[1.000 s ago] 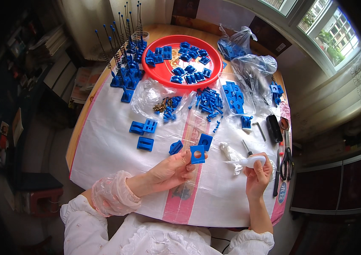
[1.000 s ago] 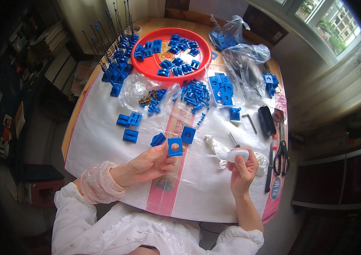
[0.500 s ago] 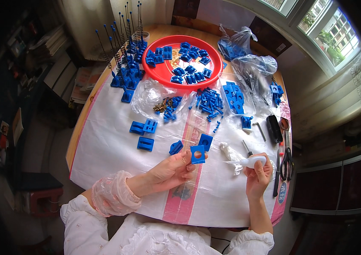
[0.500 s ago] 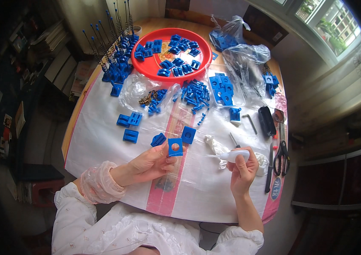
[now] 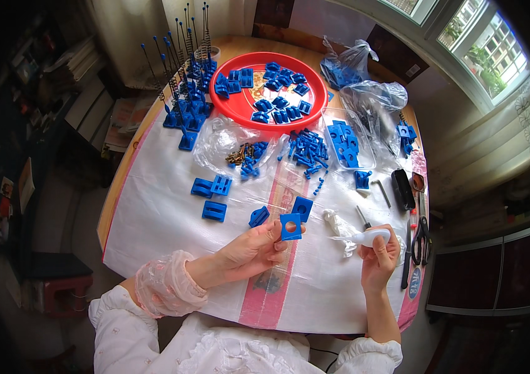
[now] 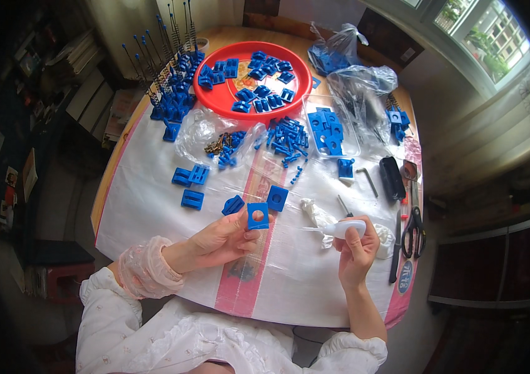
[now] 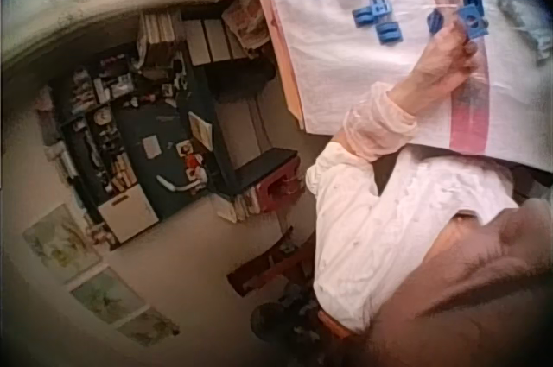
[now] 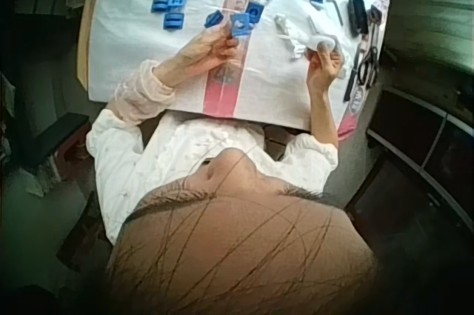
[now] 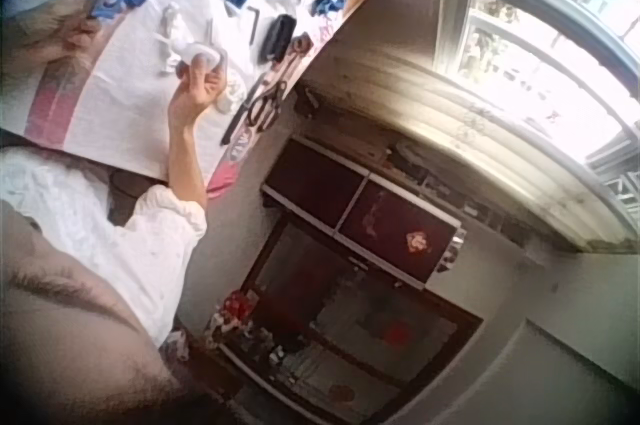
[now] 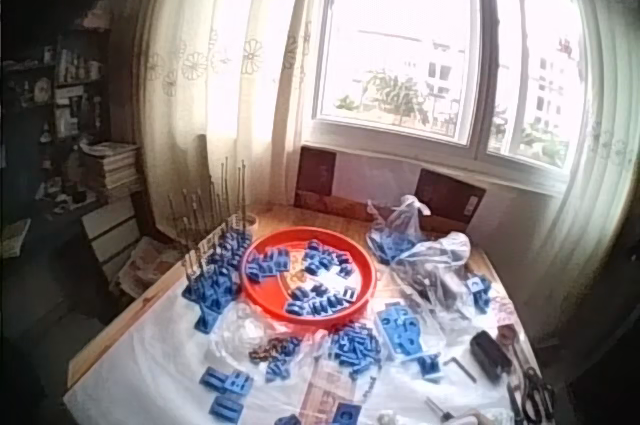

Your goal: Manually assemble blue plastic housing components by applying small parts and snapping pieces together on a workbench.

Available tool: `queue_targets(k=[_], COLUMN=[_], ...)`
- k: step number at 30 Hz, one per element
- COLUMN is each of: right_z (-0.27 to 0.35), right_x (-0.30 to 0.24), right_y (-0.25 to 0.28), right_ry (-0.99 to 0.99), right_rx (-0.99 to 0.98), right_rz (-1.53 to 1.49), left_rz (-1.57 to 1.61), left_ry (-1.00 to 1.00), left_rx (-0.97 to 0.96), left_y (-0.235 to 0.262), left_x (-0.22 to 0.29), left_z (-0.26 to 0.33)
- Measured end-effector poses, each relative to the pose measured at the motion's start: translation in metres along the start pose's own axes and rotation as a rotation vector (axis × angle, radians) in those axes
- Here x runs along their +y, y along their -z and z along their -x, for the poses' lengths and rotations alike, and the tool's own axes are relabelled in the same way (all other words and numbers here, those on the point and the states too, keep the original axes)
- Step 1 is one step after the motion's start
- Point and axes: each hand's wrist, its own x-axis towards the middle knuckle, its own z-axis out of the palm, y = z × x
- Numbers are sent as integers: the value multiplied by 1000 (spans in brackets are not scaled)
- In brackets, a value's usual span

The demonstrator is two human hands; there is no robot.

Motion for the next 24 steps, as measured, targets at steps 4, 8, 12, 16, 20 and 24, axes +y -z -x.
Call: queue_targets(k=[4,8,12,16,20,24], right_z=[0,0,0,0,0,0], right_x=[0,-1,0,-1,-1,-2], right_y=[0,0,0,1,0,1], right_ry=[-2,3,9,-7,-3,-2], right_rx=[-10,-4,-2,-9,-3,-3], right_rz=[-5,-9,-3,-1,7,8], left_rz=[13,29,10,11,17,16], left_ry=[0,18,9,3,-7,2], left_rx=[-9,-7,-16,-7,-26,-19], left_y=[2,4,3,3,4,6], left_x=[-1,-1,0,0,-1,-2], left_z=[0,-1,-1,0,0,-1])
